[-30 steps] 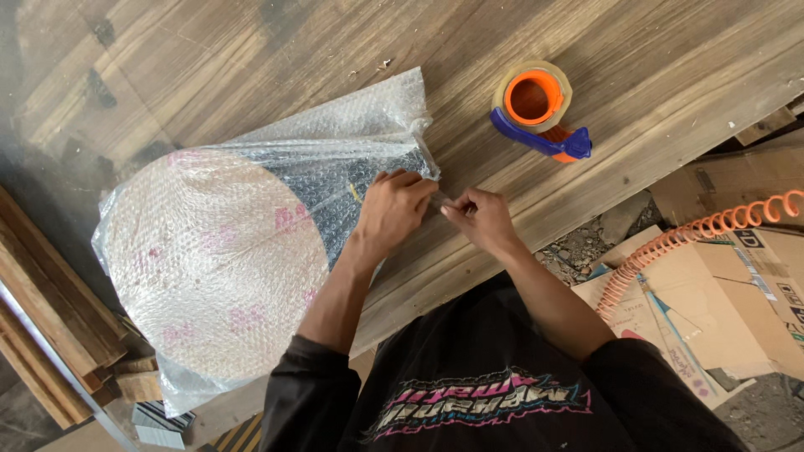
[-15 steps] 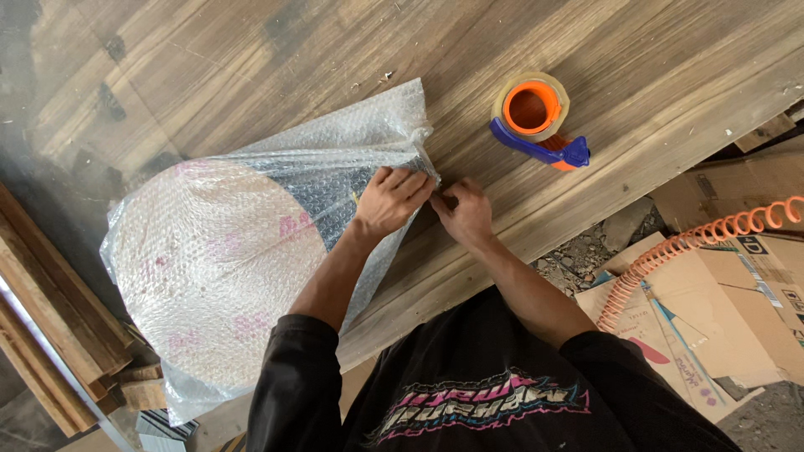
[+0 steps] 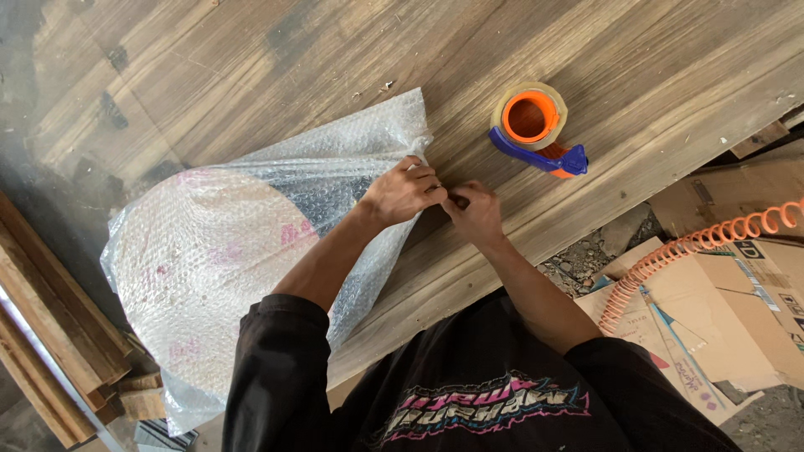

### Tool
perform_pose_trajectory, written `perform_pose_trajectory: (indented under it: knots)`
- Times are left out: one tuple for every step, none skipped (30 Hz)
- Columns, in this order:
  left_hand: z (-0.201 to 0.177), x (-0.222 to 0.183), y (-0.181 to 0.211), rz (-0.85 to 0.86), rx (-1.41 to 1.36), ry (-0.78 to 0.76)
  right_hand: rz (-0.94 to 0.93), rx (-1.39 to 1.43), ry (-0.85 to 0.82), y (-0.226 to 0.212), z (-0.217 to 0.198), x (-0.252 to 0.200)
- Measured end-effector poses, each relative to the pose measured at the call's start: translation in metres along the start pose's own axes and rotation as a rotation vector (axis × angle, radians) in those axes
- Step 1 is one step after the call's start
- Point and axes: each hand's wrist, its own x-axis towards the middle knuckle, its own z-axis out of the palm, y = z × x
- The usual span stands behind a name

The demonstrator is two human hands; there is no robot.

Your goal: The person wraps a circular sign in bubble wrap by folding the material over the object and securing it with packing tape from a dispenser.

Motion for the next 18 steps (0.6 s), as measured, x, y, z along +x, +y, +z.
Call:
perform_pose_trajectory:
  knots:
    - [-0.006,0.004,-0.002,0.003,-0.002,0.001,0.001,-0.002,0.003,-0.012,-0.006,0.006]
    - [-0.012,0.008,-0.002,0.004,-0.021,-0.036,-0.012,-0.002,-0.002,-0.024,-0.012,0.011]
    - [-0.018,0.011,-0.002,0.004,-0.04,-0.074,-0.024,-0.001,-0.008,-0.036,-0.018,0.015]
    - [-0.016,0.009,-0.003,0.005,-0.042,-0.074,-0.022,-0.003,-0.007,-0.043,-0.019,0.018]
    - [-0.014,0.007,-0.003,-0.002,-0.036,-0.078,-0.041,0.078,-0.043,-0.049,-0.02,0.02]
    - [-0.011,0.006,-0.004,-0.008,-0.031,-0.081,-0.061,0.157,-0.077,-0.055,-0.023,0.023]
    - [-0.007,0.004,-0.004,-0.007,-0.034,-0.079,-0.059,0.154,-0.075,-0.052,-0.017,0.021]
    - [-0.004,0.001,-0.005,-0.01,-0.034,-0.08,-0.075,0.095,-0.069,-0.05,-0.01,0.019]
    - [-0.001,-0.001,-0.006,-0.013,-0.034,-0.081,-0.091,0.037,-0.063,-0.049,-0.003,0.018]
    - [-0.002,-0.002,-0.005,-0.013,-0.035,-0.082,-0.09,0.037,-0.064,-0.031,0.005,0.014]
    - [-0.004,-0.002,-0.005,-0.026,-0.067,-0.1,-0.096,0.023,-0.02,-0.014,0.013,0.01]
    - [-0.007,-0.001,-0.008,-0.036,-0.093,-0.116,-0.109,0.01,0.026,0.002,0.023,0.009]
    - [-0.003,-0.005,-0.012,-0.035,-0.087,-0.115,-0.114,0.012,0.028,0.003,0.023,0.011]
    - [0.001,-0.009,-0.014,-0.029,-0.081,-0.155,-0.123,0.089,0.038,0.003,0.022,0.009]
    - [0.005,-0.013,-0.015,-0.023,-0.074,-0.195,-0.131,0.167,0.048,0.004,0.022,0.008]
    - [0.007,-0.014,-0.014,-0.021,-0.076,-0.195,-0.129,0.165,0.05,0.004,0.022,0.006]
    - [0.009,-0.014,-0.014,-0.02,-0.075,-0.193,-0.148,0.152,0.051,0.004,0.023,0.004]
    - [0.011,-0.013,-0.016,-0.018,-0.072,-0.189,-0.17,0.138,0.053,0.005,0.023,0.005]
